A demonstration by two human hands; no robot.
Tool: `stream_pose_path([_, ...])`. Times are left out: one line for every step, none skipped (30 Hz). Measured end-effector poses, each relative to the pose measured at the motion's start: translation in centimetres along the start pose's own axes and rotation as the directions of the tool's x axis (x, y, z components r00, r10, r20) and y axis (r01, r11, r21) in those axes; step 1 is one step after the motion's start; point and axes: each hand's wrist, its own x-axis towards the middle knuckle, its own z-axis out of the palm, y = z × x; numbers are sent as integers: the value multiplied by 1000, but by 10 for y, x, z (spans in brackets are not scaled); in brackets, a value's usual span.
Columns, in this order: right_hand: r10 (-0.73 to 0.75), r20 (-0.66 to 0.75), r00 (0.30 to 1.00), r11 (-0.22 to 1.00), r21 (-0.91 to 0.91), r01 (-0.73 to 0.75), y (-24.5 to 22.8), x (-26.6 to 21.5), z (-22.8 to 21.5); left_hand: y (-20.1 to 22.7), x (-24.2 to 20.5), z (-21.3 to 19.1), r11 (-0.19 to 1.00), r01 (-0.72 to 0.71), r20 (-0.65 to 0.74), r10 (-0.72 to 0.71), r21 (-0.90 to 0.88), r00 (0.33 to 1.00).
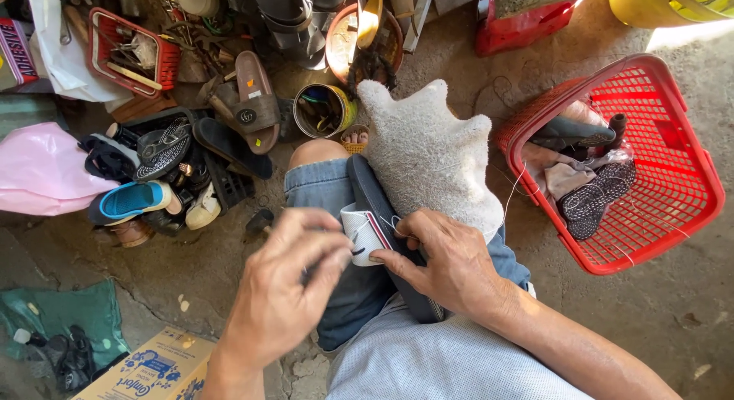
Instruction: A person is hand-sewing a white strap onto a black sandal sole using a needle and thread in a cluttered workshop.
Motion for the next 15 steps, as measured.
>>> stream_pose_path([-1, 1, 1000, 1000, 3, 1, 0, -3, -2, 4, -5, -1, 1000, 2, 0, -2, 2, 1000])
stream_pose_path([-37, -21, 999, 999, 23, 38, -1, -5, -4, 8, -9, -3, 995, -53, 61, 58, -81, 996])
stream_pose_path([-73, -44, 996, 996, 43, 75, -1, -7, -5, 12, -13, -4, 981, -102, 118, 122, -166, 986])
stream_pose_path([-69, -45, 997, 997, 43, 71, 1, -12, -9, 7, -20, -1, 981, -101, 121, 122, -168, 985])
stream_pose_path([-74, -54, 996, 996, 35, 76, 3, -17, -12, 2, -26, 2, 964, -42, 118, 75, -262, 990])
stream_pose_path([-78, -62, 995, 996, 26, 80, 5, -23, -15, -3, -33, 6, 935, 17, 120, 28, -355, 992])
stream_pose_path([-73, -61, 995, 997, 24, 75, 10, -31, -17, -6, -36, 7, 933, 18, 124, 28, -359, 992])
stream_pose_path([-56, -47, 997, 997, 45, 58, 15, -40, -20, -8, -39, 9, 922, 53, 118, -7, -384, 993])
stream_pose_path([-38, -33, 999, 997, 67, 41, 20, -49, -22, -11, -43, 10, 909, 87, 114, -43, -408, 993])
stream_pose_path([-37, -31, 999, 997, 63, 39, 23, -56, -24, -13, -45, 13, 907, 86, 114, -43, -413, 993])
stream_pose_path([-22, -33, 999, 997, 67, 24, 25, -63, -26, -14, -47, 15, 905, 70, 94, -34, -420, 995])
stream_pose_path([-11, -35, 999, 997, 72, 13, 28, -69, -28, -16, -49, 18, 904, 52, 71, -24, -425, 997])
stream_pose_path([-13, -34, 999, 997, 69, 16, 32, -76, -31, -16, -50, 18, 903, 50, 68, -23, -427, 997])
stream_pose_path([23, -31, 999, 998, 60, -21, 35, -82, -33, -16, -51, 18, 905, 49, 72, -21, -422, 997])
stream_pose_path([59, -29, 998, 997, 52, -57, 39, -88, -35, -16, -52, 18, 908, 48, 76, -18, -417, 997])
